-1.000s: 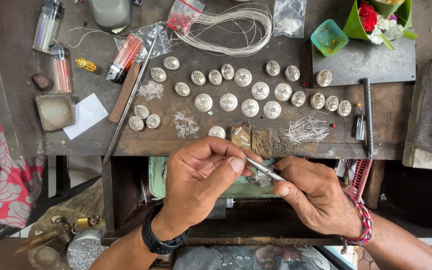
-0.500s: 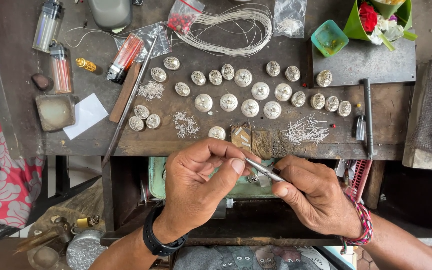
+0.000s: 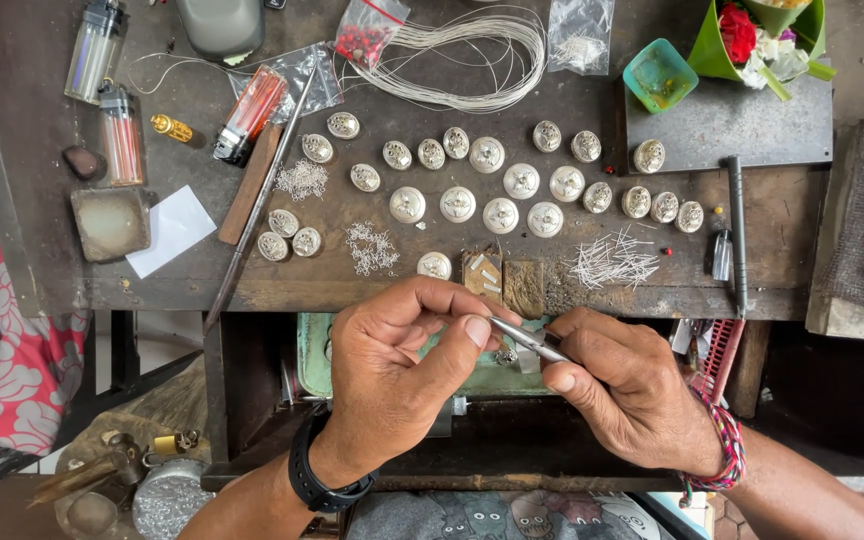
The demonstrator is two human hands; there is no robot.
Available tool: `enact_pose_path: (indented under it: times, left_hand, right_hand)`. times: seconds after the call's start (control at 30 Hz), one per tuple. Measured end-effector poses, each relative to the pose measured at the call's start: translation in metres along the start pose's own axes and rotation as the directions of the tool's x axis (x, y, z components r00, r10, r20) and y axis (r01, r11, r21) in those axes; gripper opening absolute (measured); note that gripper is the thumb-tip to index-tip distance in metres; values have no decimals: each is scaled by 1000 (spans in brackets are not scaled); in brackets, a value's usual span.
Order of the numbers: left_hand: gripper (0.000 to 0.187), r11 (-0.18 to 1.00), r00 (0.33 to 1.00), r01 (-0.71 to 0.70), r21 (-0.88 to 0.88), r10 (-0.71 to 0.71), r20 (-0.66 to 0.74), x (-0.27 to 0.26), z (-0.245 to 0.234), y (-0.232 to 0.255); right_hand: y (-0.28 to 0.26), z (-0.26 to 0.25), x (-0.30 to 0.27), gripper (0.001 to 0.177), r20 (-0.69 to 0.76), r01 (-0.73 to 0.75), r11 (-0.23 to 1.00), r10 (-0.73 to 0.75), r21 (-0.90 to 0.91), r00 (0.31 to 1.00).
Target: Using pliers to shape and attach small silver wire components to decorative silver discs on a jeweler's workbench.
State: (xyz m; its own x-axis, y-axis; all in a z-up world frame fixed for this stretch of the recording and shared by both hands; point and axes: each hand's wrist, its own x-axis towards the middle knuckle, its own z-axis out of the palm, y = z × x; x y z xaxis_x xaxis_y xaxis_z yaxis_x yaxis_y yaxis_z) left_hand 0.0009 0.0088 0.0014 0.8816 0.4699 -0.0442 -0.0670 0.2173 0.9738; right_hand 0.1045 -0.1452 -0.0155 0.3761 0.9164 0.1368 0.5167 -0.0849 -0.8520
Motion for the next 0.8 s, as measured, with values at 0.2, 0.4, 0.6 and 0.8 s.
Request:
enact_pose_path:
  times: [0.2,0.4,0.6,0.8]
  left_hand:
    - [9,1000,1000,-1,8,1,-6,0,0,-1]
    - [7,1000,1000,14,-2,-14,-5,0,1,0]
    - [8,999,999,30,-25,-31,-9,-1,0,-3]
    - [10,998,1000,23,-62,-23,-9,0,-2,-4]
  right_hand:
    - [2,1,-1,31,-6,0,1000,0,-6,1000]
    - [1,1,-2,31,0,9,1000,-9,-14,1000]
    - [1,1,-2,30,6,0,1000,0,-12,1000]
    - [-2,-1,1,32,0,-27,997,27,65,1000]
